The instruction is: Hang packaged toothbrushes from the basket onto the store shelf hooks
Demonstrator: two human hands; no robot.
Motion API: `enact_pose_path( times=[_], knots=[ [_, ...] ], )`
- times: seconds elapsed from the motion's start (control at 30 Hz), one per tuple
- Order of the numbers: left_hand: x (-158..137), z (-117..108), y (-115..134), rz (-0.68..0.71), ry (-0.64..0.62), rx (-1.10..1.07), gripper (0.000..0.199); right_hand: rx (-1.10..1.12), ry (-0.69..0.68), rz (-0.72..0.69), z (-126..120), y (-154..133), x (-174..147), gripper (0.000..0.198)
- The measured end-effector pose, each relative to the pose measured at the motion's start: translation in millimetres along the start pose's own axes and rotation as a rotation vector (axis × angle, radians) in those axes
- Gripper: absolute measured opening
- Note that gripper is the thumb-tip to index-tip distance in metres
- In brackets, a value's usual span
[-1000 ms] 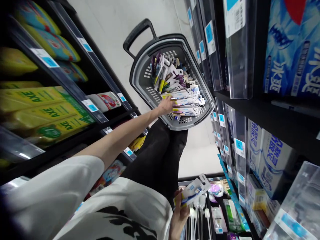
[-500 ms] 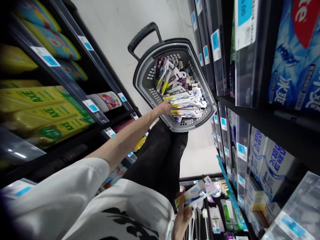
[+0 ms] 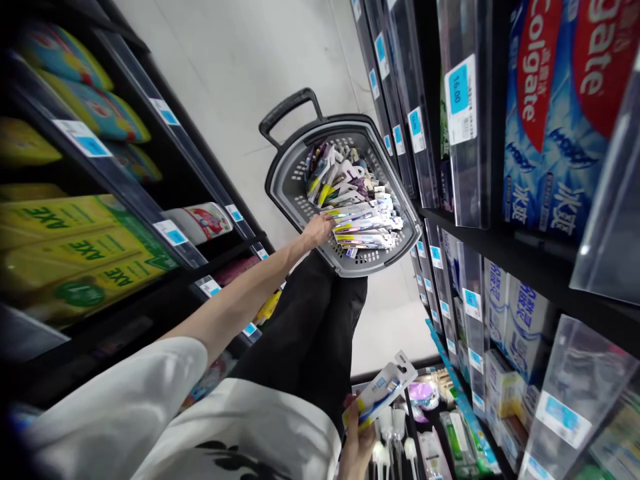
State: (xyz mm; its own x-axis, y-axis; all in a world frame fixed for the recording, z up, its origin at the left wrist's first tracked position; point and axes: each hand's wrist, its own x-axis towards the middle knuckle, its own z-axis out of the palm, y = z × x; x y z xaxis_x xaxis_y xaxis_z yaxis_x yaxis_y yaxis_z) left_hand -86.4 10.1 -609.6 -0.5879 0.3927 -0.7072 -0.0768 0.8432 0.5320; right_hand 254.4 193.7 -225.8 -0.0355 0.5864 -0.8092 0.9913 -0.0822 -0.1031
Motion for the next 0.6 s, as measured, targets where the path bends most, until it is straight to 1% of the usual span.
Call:
enact_pose_path(
  times=[0.07, 0.13, 0.23, 0.3, 0.37, 0.47, 0.53, 0.6],
  knots=[
    [-20.0, -16.4, 6.6, -0.013, 0.044, -0.096, 0.032, -0.014, 0.046, 0.011, 4.2, -0.6, -8.2, 0.046],
    [-53.2, -39.8, 19.6, -0.044, 0.107, -0.193, 0.027, 0.026, 0.036, -0.01, 5.2, -2.7, -18.4, 0.048],
    [-121.9, -80.3, 50.3, -0.102, 0.226, -0.351, 0.024, 0.179, -0.01, -0.071, -0.5, -14.4, -36.4, 0.048],
    [-172.6, -106.3, 75.6, -0.101, 0.276, -0.47, 0.022, 0.271, -0.007, -0.114, -7.6, -32.5, -52.3, 0.049],
    [-222.5, -130.7, 103.1, -0.053, 0.285, -0.588, 0.022, 0.364, -0.006, -0.165, -15.9, -57.5, -73.3, 0.051],
    [-291.0, -163.2, 145.9, 0.073, 0.268, -0.727, 0.026, 0.53, -0.039, -0.264, -27.1, -95.3, -109.6, 0.059],
    [-329.5, -180.3, 173.4, 0.169, 0.238, -0.777, 0.032, 0.624, -0.067, -0.328, -31.6, -114.9, -132.1, 0.062],
    [-360.7, -192.3, 198.2, 0.262, 0.196, -0.787, 0.036, 0.691, -0.09, -0.39, -34.1, -130.3, -152.1, 0.062]
  ],
)
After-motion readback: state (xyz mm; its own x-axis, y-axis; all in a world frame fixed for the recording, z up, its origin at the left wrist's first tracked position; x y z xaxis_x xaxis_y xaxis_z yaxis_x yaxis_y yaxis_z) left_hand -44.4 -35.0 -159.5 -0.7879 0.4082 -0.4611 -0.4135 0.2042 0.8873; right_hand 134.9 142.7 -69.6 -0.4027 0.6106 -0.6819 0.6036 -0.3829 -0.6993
